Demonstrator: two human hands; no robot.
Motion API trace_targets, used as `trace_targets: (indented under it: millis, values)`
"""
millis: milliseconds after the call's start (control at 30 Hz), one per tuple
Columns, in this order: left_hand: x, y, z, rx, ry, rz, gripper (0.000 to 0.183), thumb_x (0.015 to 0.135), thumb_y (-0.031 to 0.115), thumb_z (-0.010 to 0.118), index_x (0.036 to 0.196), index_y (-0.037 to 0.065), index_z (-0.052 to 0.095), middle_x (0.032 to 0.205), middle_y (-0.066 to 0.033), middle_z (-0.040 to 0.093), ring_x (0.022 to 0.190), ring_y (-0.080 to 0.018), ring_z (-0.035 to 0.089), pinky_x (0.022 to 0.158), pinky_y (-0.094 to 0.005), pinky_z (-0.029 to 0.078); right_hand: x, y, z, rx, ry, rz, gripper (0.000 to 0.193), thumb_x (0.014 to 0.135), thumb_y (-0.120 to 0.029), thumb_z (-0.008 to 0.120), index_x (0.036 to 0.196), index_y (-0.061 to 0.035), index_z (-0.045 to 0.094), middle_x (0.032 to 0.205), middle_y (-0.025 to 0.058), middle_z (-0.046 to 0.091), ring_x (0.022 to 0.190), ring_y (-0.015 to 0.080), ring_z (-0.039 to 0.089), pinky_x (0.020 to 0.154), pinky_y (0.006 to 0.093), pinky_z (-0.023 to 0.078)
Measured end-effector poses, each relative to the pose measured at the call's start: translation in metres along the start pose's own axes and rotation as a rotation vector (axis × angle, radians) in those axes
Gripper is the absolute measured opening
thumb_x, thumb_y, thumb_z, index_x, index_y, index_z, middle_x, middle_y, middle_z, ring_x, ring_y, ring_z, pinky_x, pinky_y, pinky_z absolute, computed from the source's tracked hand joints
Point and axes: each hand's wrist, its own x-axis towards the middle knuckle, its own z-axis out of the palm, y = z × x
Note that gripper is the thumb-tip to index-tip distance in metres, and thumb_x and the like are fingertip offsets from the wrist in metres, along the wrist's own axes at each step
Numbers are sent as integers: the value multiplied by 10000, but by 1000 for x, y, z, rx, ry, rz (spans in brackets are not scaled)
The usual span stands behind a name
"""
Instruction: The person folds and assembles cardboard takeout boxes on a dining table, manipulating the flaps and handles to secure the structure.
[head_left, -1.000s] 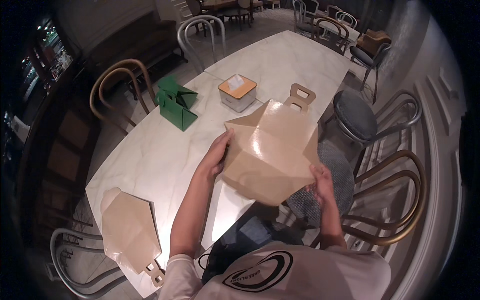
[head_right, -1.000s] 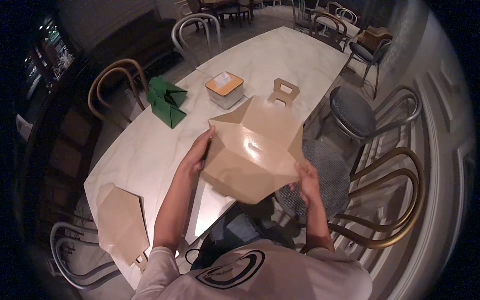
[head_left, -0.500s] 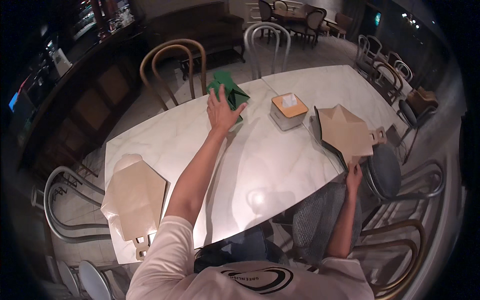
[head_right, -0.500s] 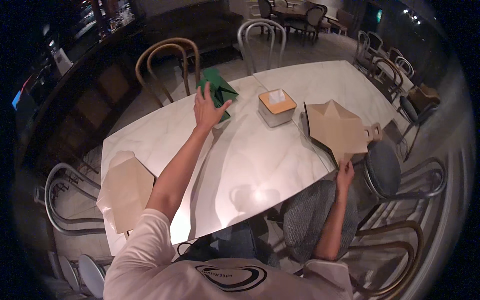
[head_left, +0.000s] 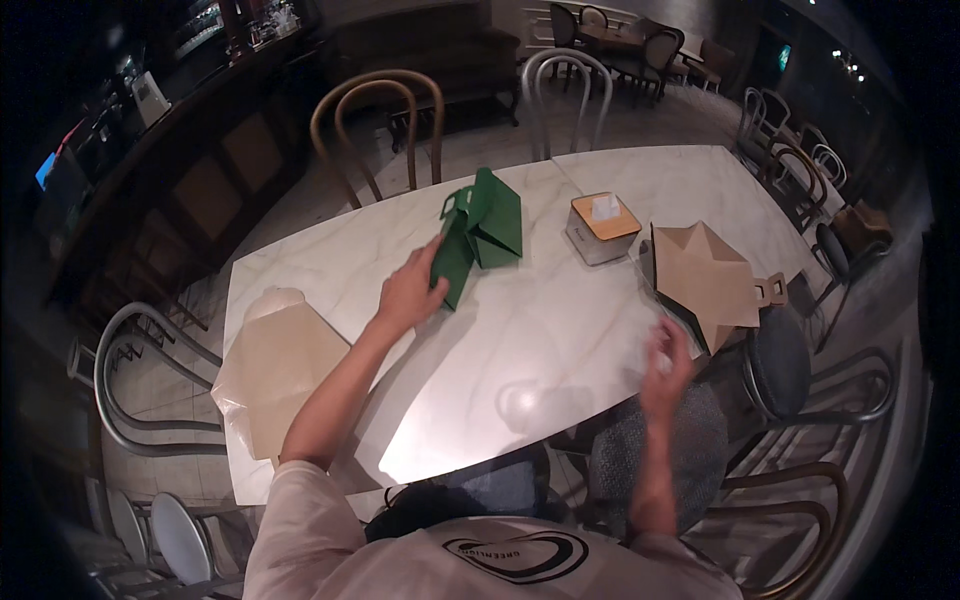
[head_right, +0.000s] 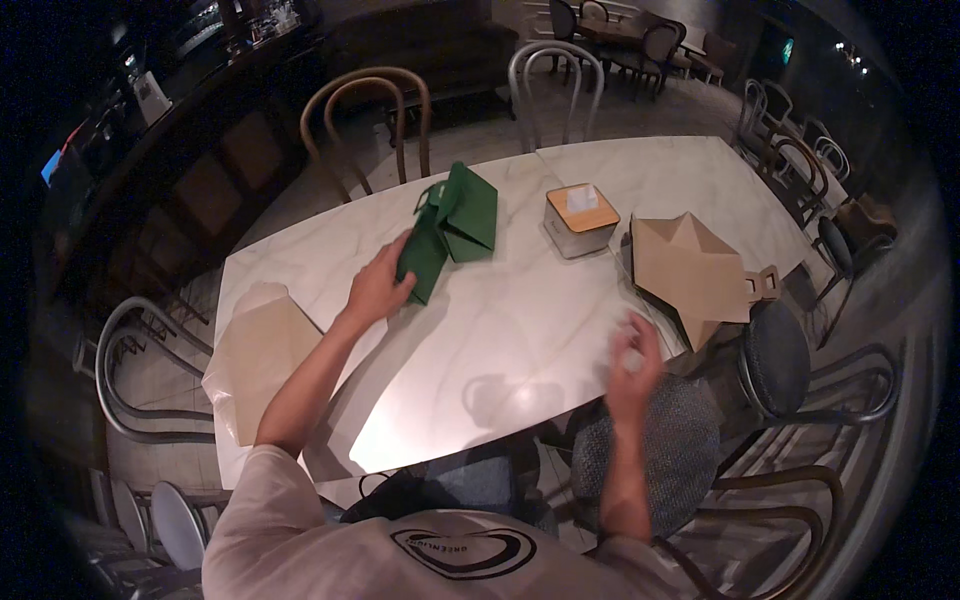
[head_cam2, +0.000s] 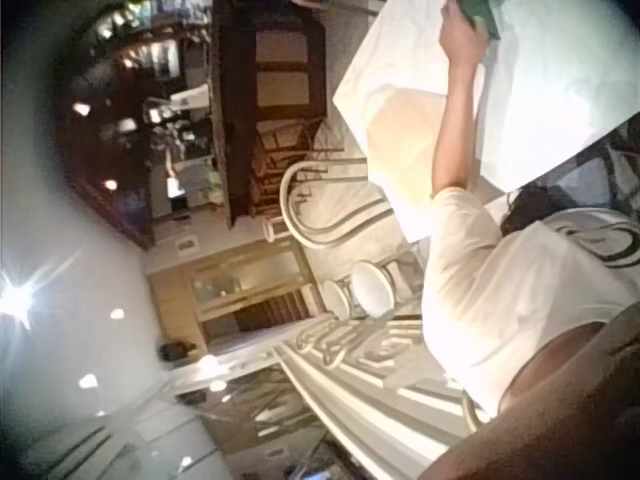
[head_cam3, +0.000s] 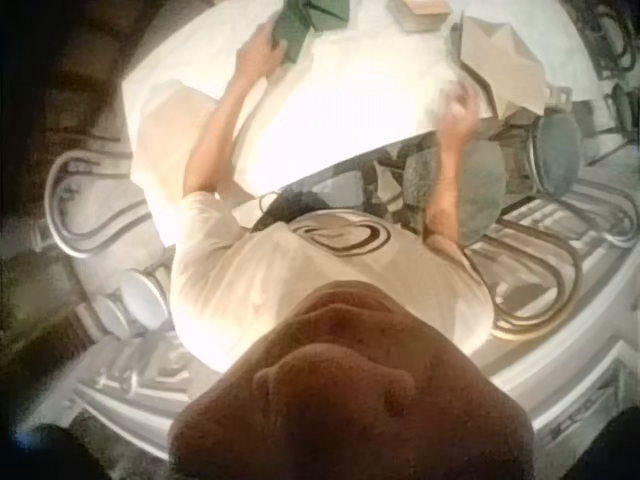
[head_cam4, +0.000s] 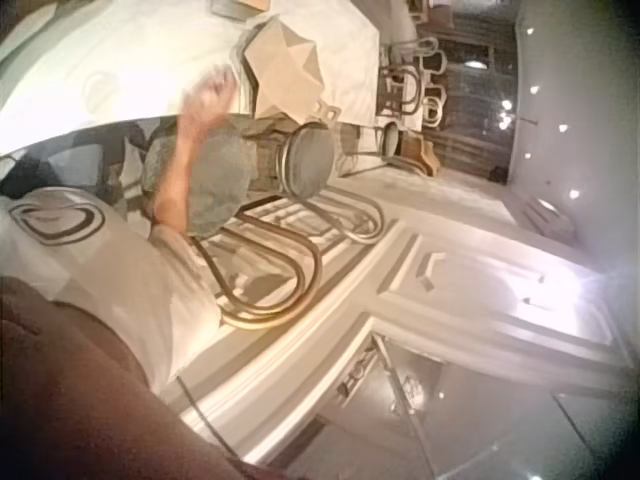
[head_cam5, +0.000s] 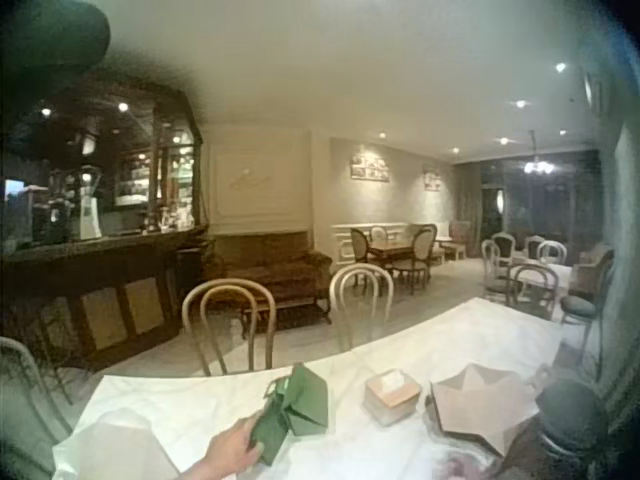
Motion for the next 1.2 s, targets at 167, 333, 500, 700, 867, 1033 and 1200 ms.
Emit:
trace_targets:
  millis: [167,333,500,700,867,1033,1200]
  values:
    - [-78,36,-13,4,-49,35,774,898,265,639,1594,178,313,1374,-210,577,1045,-425,683,863,-554,572,44,-65,150,22,-420,-263,1086,786,-383,889,1610,-44,268,1626,230,320,1526,379,295,1253,456,247]
    - [-116,48,-33,-21,-77,1,729,902,253,628,1576,203,355,1372,-222,579,1037,-427,688,846,-548,576,37,-51,201,119,-426,-93,972,857,-314,810,1617,-89,246,1490,252,490,1360,400,510,1128,471,424]
    - [-127,15,-50,-29,-71,19,736,897,241,627,1580,222,353,1380,-170,593,1084,-398,678,867,-522,568,35,-12,186,341,-389,184,715,898,-38,691,1550,-114,408,1173,172,719,1106,272,693,983,387,532]
    - [-120,-6,-60,-4,93,-91,774,901,225,690,1582,113,340,1458,-210,529,1251,-415,587,1003,-502,509,30,-6,141,378,-368,96,594,889,57,629,1459,-83,536,1110,116,727,1037,201,687,973,331,517]
    - [-103,43,-52,-63,421,273,658,950,227,684,1522,39,417,1535,-220,447,1443,-406,416,1210,-526,317,1,-32,80,149,-476,-143,491,884,56,606,1365,-41,623,1138,115,643,1120,220,618,1041,327,456]
    - [-81,73,-11,-193,52,604,547,905,91,631,1442,81,525,1490,-150,514,1425,-377,443,1243,-521,273,-22,-22,77,236,-417,-106,345,889,14,611,1227,-19,675,1205,124,592,1146,245,598,1024,335,459]
    - [-83,48,-11,-389,-143,509,522,807,-15,566,1309,106,637,1429,-110,588,1383,-299,509,1244,-534,254,-29,-16,70,368,-448,-24,223,923,-22,611,1141,0,655,1306,122,581,1181,228,577,1044,351,446]
